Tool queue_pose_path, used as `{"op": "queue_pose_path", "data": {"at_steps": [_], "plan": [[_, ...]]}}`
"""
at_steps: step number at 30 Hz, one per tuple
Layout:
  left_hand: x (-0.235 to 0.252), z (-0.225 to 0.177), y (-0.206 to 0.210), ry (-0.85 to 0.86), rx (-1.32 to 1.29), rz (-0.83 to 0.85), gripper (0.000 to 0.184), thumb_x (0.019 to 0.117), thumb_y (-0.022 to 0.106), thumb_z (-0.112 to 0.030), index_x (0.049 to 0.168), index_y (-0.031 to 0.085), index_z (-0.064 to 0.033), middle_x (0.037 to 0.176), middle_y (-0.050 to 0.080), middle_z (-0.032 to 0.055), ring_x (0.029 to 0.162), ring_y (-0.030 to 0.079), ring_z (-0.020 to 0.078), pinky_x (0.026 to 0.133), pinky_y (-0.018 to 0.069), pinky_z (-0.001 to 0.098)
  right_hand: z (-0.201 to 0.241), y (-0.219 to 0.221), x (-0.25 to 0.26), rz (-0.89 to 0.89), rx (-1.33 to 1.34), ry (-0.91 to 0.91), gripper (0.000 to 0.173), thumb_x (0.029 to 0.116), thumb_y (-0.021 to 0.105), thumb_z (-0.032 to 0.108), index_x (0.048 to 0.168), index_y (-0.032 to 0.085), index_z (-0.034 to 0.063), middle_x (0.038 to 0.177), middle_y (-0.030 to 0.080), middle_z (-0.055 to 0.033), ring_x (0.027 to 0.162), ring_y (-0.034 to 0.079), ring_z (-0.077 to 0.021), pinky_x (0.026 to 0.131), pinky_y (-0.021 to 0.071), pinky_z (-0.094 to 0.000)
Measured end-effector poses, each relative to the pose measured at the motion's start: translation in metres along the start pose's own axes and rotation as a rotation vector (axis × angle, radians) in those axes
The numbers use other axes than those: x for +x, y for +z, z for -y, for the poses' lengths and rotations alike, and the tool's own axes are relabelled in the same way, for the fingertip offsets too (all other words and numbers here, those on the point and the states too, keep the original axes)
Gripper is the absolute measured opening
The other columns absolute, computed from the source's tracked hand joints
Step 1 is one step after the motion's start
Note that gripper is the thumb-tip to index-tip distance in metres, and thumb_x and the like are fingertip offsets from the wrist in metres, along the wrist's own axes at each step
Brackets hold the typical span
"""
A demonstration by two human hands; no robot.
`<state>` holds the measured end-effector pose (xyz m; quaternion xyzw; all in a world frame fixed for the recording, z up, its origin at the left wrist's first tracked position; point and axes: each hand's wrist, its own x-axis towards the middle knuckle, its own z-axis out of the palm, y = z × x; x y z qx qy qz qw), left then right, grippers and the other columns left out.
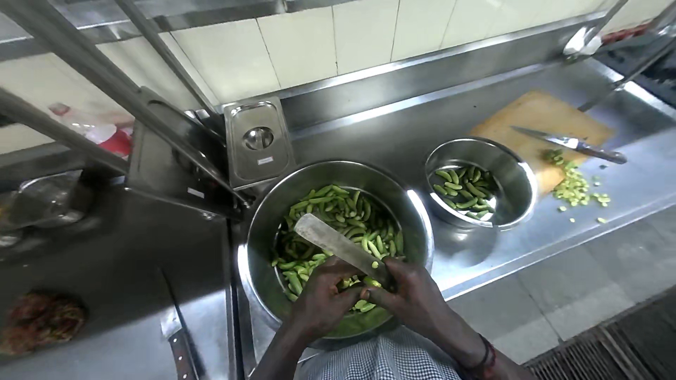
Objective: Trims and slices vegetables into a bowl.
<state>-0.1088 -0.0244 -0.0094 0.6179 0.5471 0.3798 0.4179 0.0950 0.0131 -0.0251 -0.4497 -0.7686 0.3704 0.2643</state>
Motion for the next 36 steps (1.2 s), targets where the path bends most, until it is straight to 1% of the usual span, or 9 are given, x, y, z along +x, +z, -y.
{"op": "queue_pose_path", "data": {"at_steps": [7,9,11,13,15,17,21,32,36], "plan": [[-0.001,0.005,0.006,-0.059,-0.017,-0.18,0.02,0.0821,0.082,-0.016,0.101,0.076,-0.0212,0.103,0.071,-0.0056,0.097,0.066,0.009,0.084,0.0578,0.0315,0.0,0.003,-0.003,-0.058,0.066,-0.083,0.05,0.0927,0.061,0.064,0.083,0.066,0.0152,0.062,0.054,0.0063,0.054,0.053,-0.005,0.051,0.0483,-0.0281],[-0.001,-0.002,0.005,-0.127,-0.195,-0.238,0.017,0.0833,0.079,-0.007,0.098,0.077,-0.0156,0.097,0.071,-0.0006,0.085,0.066,0.0098,0.074,0.0583,0.0269,-0.003,0.0,-0.001,-0.089,0.059,-0.093,0.056,0.0937,0.054,0.07,0.084,0.065,0.0157,0.062,0.053,0.0067,0.054,0.053,-0.0053,0.05,0.048,-0.0287],[0.0,-0.006,0.004,-0.238,-0.518,-0.268,0.014,0.0875,0.071,0.0,0.097,0.074,-0.0085,0.084,0.069,0.0061,0.06,0.057,0.0098,0.054,0.0502,0.0232,-0.004,-0.001,0.0,-0.118,0.05,-0.101,0.06,0.1007,0.04,0.068,0.082,0.063,0.0164,0.061,0.049,0.0058,0.052,0.05,-0.0069,0.048,0.0452,-0.03],[-0.001,-0.006,0.002,-0.33,-0.814,-0.23,0.015,0.0931,0.063,-0.002,0.104,0.071,-0.0086,0.082,0.064,0.0081,0.05,0.047,0.0062,0.044,0.0414,0.0189,-0.006,0.0,0.0,-0.124,0.031,-0.096,0.048,0.1029,0.047,0.058,0.084,0.062,0.0161,0.063,0.051,0.0058,0.054,0.051,-0.0067,0.049,0.0458,-0.0291],[-0.002,-0.002,0.002,-0.409,-1.03,-0.179,0.016,0.0954,0.061,-0.006,0.107,0.071,-0.0107,0.088,0.065,0.0086,0.047,0.042,0.0028,0.041,0.036,0.0163,-0.005,0.0,0.0,-0.09,0.031,-0.059,0.038,0.093,0.066,0.054,0.093,0.065,0.0159,0.073,0.06,0.0061,0.063,0.058,-0.0057,0.057,0.0529,-0.029],[-0.003,0.003,0.005,-0.454,-1.158,-0.145,0.014,0.0972,0.059,-0.01,0.107,0.069,-0.0094,0.092,0.066,0.0092,0.046,0.041,0.0007,0.04,0.0347,0.0146,-0.003,0.001,-0.001,-0.083,0.057,-0.042,0.045,0.0839,0.075,0.057,0.096,0.065,0.0155,0.076,0.06,0.0065,0.065,0.058,-0.0043,0.059,0.0528,-0.0271],[-0.006,0.001,0.016,-0.555,-1.242,-0.092,0.005,0.0958,0.062,-0.01,0.099,0.066,-0.009,0.073,0.059,0.0036,0.045,0.042,0.001,0.04,0.037,0.0144,0.0,0.004,-0.002,-0.121,0.079,-0.085,0.045,0.0802,0.08,0.054,0.092,0.065,0.0142,0.073,0.059,0.0061,0.062,0.055,-0.0033,0.057,0.0509,-0.0245],[-0.007,-0.009,0.032,-0.665,-1.347,-0.107,0.021,0.0946,0.058,-0.004,0.075,0.065,-0.0071,0.059,0.052,-0.0002,0.045,0.043,0.0024,0.043,0.0372,0.0156,0.001,0.008,-0.005,-0.232,-0.186,-0.254,0.049,0.0942,0.061,0.059,0.077,0.06,0.0136,0.06,0.051,0.0036,0.051,0.052,-0.0083,0.045,0.0442,-0.0279],[0.004,-0.012,0.029,-0.758,-1.262,-0.393,0.026,0.1062,0.041,-0.013,0.089,0.059,-0.0062,0.067,0.058,0.006,0.054,0.055,0.0131,0.054,0.0527,0.0268,-0.002,0.003,-0.005,-0.275,-0.163,-0.282,0.049,0.0927,0.063,0.06,0.08,0.062,0.0127,0.063,0.054,0.0037,0.052,0.053,-0.0069,0.046,0.0466,-0.0262]]}}
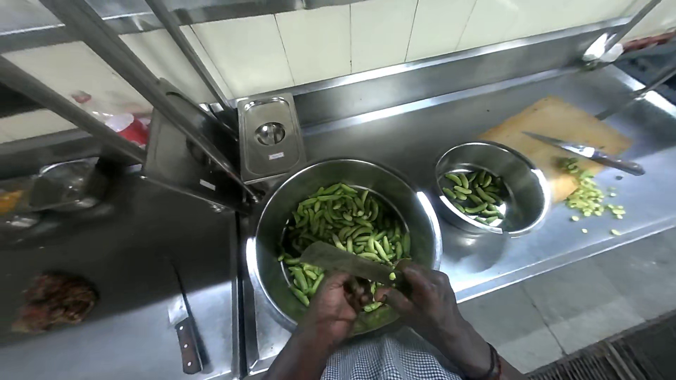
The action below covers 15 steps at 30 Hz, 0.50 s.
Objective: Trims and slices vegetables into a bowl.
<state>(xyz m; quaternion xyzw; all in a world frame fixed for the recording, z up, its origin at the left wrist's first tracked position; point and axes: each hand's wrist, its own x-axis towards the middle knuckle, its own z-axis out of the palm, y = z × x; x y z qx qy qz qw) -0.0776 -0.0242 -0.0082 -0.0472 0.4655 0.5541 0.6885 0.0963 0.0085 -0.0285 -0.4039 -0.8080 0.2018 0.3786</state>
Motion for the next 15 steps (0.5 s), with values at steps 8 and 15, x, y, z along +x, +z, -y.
{"op": "queue_pose_path", "data": {"at_steps": [8,15], "plan": [[0.033,-0.064,-0.017,0.49,0.433,0.037,0.007,0.1014,0.058,-0.007,0.107,0.061,-0.01,0.095,0.067,0.0061,0.082,0.069,0.0191,0.079,0.0614,0.04,-0.007,-0.005,0.003,-0.003,0.029,0.132,0.052,0.1056,0.04,0.057,0.083,0.06,0.0157,0.062,0.05,0.0049,0.051,0.05,-0.0084,0.045,0.0442,-0.0299],[0.091,-0.079,-0.014,0.535,2.203,0.1,0.026,0.1007,0.062,-0.023,0.122,0.072,-0.0109,0.123,0.067,0.017,0.113,0.065,0.0385,0.095,0.051,0.0608,-0.006,-0.007,0.005,0.07,-0.07,0.2,0.051,0.0975,0.051,0.064,0.089,0.064,0.0154,0.069,0.056,0.0043,0.058,0.057,-0.0104,0.051,0.0502,-0.033]]}}
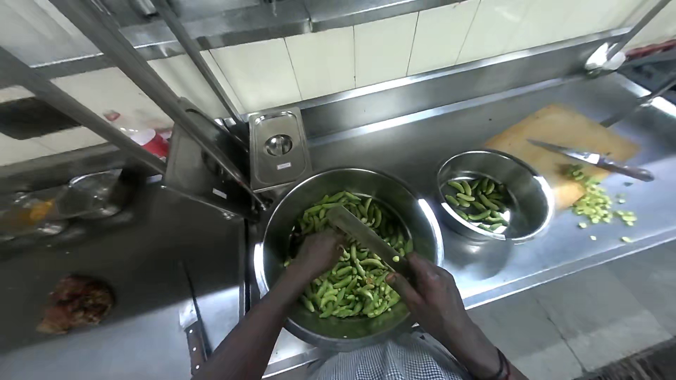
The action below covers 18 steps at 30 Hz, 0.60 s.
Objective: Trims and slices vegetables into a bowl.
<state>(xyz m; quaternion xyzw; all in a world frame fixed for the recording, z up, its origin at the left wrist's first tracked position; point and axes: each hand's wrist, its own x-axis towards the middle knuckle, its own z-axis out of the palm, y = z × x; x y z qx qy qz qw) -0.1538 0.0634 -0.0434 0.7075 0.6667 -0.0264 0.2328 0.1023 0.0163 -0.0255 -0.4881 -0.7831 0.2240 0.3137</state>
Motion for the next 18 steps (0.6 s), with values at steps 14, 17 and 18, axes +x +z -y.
{"op": "queue_pose_path", "data": {"at_steps": [14,17,18], "plan": [[0.017,0.016,0.023,0.025,0.102,0.155,0.031,0.1023,0.06,-0.022,0.13,0.067,-0.0118,0.129,0.065,0.0164,0.116,0.065,0.0371,0.098,0.0512,0.058,-0.006,-0.001,0.0,0.032,0.049,0.046,0.045,0.0977,0.053,0.06,0.089,0.063,0.0169,0.068,0.056,0.0053,0.058,0.056,-0.0092,0.052,0.0498,-0.0323],[0.0,0.005,0.011,0.02,-0.071,0.055,0.026,0.1022,0.062,-0.02,0.124,0.07,-0.0078,0.127,0.066,0.0171,0.116,0.064,0.0369,0.101,0.0499,0.0576,-0.007,-0.002,0.0,0.033,0.079,0.059,0.045,0.0966,0.055,0.06,0.088,0.063,0.0169,0.068,0.055,0.0061,0.057,0.055,-0.0084,0.051,0.049,-0.0309],[-0.007,0.002,0.008,0.054,-0.169,-0.002,0.025,0.1021,0.063,-0.019,0.122,0.071,-0.0065,0.126,0.067,0.0165,0.115,0.065,0.0353,0.101,0.05,0.0568,-0.007,-0.002,0.0,0.042,0.091,0.07,0.045,0.0966,0.055,0.06,0.088,0.063,0.0167,0.068,0.055,0.0059,0.057,0.055,-0.0085,0.052,0.0491,-0.0311]]}}
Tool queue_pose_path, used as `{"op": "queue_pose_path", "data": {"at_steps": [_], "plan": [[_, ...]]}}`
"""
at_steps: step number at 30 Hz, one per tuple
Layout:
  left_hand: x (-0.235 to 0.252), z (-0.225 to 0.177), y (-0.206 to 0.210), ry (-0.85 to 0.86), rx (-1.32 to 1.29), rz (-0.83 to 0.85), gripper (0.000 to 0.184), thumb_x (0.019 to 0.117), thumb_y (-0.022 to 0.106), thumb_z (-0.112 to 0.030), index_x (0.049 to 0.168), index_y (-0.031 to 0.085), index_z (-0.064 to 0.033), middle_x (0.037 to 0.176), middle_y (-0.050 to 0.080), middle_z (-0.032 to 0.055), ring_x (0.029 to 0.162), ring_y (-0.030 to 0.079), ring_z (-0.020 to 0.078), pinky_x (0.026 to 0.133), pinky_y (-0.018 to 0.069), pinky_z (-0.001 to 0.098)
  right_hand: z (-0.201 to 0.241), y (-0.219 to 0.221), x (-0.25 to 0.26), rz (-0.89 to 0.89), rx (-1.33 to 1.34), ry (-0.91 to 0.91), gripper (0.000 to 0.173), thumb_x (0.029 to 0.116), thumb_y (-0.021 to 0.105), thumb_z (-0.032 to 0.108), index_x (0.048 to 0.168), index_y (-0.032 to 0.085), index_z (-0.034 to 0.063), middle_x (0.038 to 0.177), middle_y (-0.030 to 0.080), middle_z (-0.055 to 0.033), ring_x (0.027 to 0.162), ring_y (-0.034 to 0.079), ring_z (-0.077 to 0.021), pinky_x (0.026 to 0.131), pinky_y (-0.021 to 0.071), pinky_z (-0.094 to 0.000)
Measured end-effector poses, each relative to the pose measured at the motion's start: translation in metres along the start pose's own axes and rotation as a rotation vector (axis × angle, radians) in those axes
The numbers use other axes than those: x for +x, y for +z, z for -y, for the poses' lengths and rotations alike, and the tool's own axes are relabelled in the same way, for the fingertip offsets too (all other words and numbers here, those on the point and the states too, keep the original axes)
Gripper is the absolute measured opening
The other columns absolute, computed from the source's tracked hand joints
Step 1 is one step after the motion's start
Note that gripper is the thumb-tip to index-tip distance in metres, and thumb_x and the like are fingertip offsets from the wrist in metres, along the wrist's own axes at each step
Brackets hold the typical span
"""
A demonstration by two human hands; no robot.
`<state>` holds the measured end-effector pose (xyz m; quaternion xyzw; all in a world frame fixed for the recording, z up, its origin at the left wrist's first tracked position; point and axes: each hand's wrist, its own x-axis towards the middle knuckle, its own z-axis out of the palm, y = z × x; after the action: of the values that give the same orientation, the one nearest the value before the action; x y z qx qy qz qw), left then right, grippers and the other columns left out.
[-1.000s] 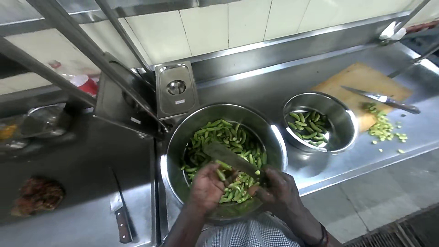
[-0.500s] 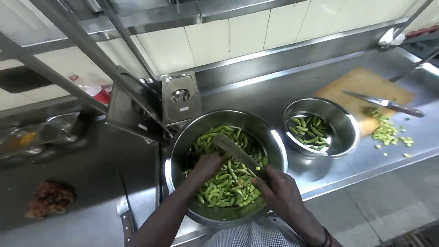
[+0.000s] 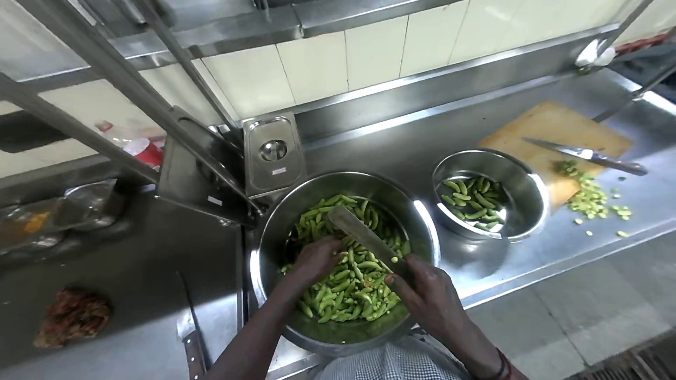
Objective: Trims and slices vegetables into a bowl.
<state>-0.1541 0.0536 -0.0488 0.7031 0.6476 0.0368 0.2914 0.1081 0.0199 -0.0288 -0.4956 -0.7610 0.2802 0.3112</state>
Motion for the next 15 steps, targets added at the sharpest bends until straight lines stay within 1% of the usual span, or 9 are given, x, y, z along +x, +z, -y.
{"op": "queue_pose_path", "data": {"at_steps": [2,4,7,9,11,15], "plan": [[-0.013,-0.007,-0.003,0.126,-0.188,-0.072,0.022,0.102,0.063,-0.017,0.119,0.072,-0.0068,0.121,0.069,0.0132,0.112,0.066,0.0284,0.101,0.0518,0.0515,-0.001,0.0,0.0,0.038,0.035,0.025,0.045,0.0969,0.055,0.059,0.089,0.063,0.0162,0.068,0.055,0.0053,0.058,0.055,-0.0092,0.053,0.0497,-0.0321],[-0.024,-0.015,0.0,0.28,-0.315,-0.131,0.016,0.1003,0.065,-0.016,0.112,0.074,-0.0096,0.115,0.071,0.0053,0.109,0.067,0.0166,0.099,0.0546,0.0412,-0.001,0.0,0.001,0.097,0.072,0.053,0.044,0.0956,0.059,0.059,0.091,0.064,0.0159,0.07,0.058,0.0046,0.061,0.058,-0.0099,0.057,0.0525,-0.0336],[-0.044,-0.038,-0.001,0.379,-0.393,-0.17,0.011,0.0975,0.067,-0.014,0.103,0.077,-0.0132,0.106,0.071,-0.0027,0.102,0.066,0.0068,0.093,0.0553,0.0303,0.003,0.002,0.002,0.153,0.113,0.058,0.044,0.0909,0.066,0.059,0.093,0.066,0.015,0.072,0.061,0.0046,0.064,0.06,-0.0093,0.061,0.0542,-0.0342],[-0.052,-0.045,0.004,0.403,-0.443,-0.201,0.011,0.0954,0.068,-0.015,0.099,0.078,-0.0143,0.103,0.072,-0.0058,0.1,0.066,0.0039,0.091,0.0563,0.0259,0.006,0.002,0.002,0.177,0.124,0.06,0.044,0.0878,0.069,0.059,0.092,0.066,0.0155,0.072,0.06,0.005,0.064,0.06,-0.0083,0.06,0.0538,-0.0329],[-0.056,-0.049,0.01,0.445,-0.437,-0.265,0.011,0.0946,0.068,-0.018,0.095,0.078,-0.0136,0.101,0.073,-0.0059,0.1,0.066,0.0028,0.09,0.0565,0.0242,0.009,0.002,0.002,0.191,0.141,0.072,0.044,0.0863,0.071,0.059,0.09,0.064,0.0157,0.069,0.058,0.0052,0.061,0.057,-0.0079,0.057,0.0513,-0.0317],[-0.058,-0.051,0.019,0.526,-0.434,-0.361,0.011,0.0939,0.068,-0.017,0.094,0.077,-0.012,0.1,0.072,-0.0042,0.096,0.067,0.0025,0.086,0.0577,0.0222,0.009,0.003,0.001,0.169,0.139,0.063,0.045,0.0839,0.073,0.061,0.087,0.063,0.0168,0.067,0.056,0.0069,0.059,0.056,-0.0055,0.055,0.05,-0.0282]]}}
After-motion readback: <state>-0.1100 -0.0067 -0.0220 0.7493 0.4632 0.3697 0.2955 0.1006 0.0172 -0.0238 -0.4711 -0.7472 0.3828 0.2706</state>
